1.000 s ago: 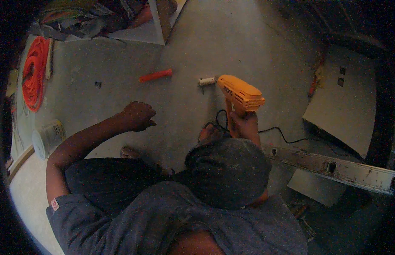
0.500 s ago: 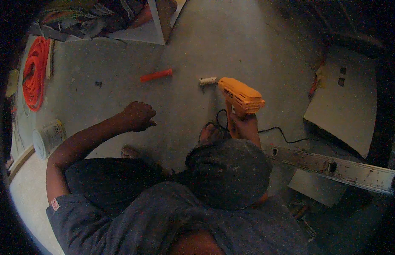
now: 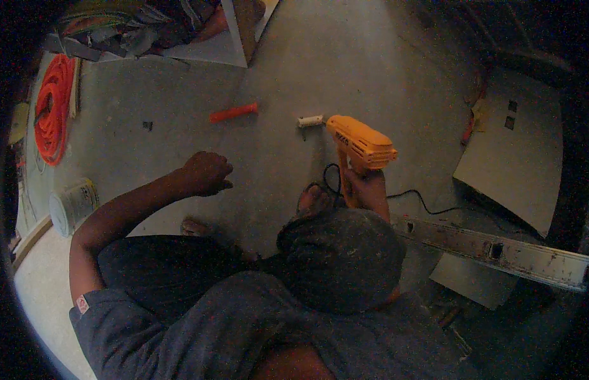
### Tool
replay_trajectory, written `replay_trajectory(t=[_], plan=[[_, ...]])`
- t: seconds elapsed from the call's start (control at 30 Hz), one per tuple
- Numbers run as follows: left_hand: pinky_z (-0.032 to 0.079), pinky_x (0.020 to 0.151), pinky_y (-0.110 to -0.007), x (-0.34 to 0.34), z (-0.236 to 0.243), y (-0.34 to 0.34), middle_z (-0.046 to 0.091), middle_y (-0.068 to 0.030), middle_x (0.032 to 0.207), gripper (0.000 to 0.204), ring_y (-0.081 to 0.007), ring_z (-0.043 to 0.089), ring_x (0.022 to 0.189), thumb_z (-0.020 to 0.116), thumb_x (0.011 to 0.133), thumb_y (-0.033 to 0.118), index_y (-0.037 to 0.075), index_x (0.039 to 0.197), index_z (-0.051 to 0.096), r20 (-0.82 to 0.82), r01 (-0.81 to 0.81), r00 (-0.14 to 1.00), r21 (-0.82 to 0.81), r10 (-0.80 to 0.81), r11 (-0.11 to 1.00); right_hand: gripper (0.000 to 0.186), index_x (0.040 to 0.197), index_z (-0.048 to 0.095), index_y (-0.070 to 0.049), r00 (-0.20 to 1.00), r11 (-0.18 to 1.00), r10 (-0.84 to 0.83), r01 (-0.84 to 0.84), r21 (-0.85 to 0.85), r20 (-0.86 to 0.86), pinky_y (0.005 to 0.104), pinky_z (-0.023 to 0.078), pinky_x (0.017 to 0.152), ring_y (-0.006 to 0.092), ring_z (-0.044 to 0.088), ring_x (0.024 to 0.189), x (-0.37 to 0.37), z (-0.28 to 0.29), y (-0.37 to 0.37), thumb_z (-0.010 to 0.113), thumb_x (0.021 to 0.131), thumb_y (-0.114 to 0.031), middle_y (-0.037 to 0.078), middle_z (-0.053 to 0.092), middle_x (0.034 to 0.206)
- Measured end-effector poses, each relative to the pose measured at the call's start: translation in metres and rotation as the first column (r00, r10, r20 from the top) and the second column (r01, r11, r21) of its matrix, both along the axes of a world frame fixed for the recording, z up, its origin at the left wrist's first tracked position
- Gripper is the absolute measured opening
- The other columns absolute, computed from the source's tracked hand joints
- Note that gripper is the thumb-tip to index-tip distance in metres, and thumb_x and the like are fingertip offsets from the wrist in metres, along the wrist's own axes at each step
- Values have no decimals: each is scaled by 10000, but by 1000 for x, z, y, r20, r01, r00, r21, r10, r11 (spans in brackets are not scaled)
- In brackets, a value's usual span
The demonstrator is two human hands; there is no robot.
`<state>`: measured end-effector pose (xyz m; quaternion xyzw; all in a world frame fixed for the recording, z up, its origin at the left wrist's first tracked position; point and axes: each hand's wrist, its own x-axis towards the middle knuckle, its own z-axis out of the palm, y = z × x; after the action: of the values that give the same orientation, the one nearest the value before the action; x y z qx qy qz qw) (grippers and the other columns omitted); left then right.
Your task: The person fits a smaller white PVC pipe into a larger orange PVC pipe by hand, heats the joint with a heat gun, and then attempts to hammer the pieces together.
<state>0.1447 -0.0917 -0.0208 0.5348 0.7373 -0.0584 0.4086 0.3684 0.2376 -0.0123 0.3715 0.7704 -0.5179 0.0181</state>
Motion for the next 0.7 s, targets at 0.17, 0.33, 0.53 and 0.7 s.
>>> replay_trajectory(t=[0.17, 0.33, 0.53, 0.7], plan=[[532, 791, -476, 0, -1, -3, 659, -146, 971, 374, -331, 647, 953, 636, 880, 413, 60, 1003, 661, -5, 1, 1000, 36, -1, 999, 449, 1127, 572, 37, 998, 999, 36, -37, 11, 57, 352, 518, 789, 224, 652, 932, -6, 14, -5, 762, 777, -171, 133, 655, 1052], [533, 777, -476, 1, -2, -2, 660, -145, 966, 386, -334, 653, 935, 647, 872, 421, 58, 1002, 663, 6, 2, 1000, 10, -2, 1000, 446, 1135, 582, 23, 997, 998, 65, -65, -5, 51, 367, 512, 819, 240, 655, 956, 2, 5, 0, 765, 785, -185, 140, 663, 1084], [533, 772, -473, 0, 3, 0, 658, -149, 962, 392, -334, 653, 931, 654, 865, 425, 53, 989, 661, 22, -7, 1000, -10, 7, 1000, 443, 1128, 590, 19, 998, 999, 27, -28, 21, 55, 369, 510, 841, 238, 651, 973, 7, -1, 0, 769, 773, -174, 136, 666, 1084], [533, 765, -473, 1, -2, -5, 657, -152, 947, 388, -335, 652, 921, 659, 863, 417, 50, 990, 657, 18, -23, 1000, 50, 22, 998, 442, 1130, 554, 32, 998, 1000, 28, -28, 13, -63, 335, 524, 788, 209, 643, 923, -5, 11, -8, 744, 770, -141, 114, 640, 1022]])
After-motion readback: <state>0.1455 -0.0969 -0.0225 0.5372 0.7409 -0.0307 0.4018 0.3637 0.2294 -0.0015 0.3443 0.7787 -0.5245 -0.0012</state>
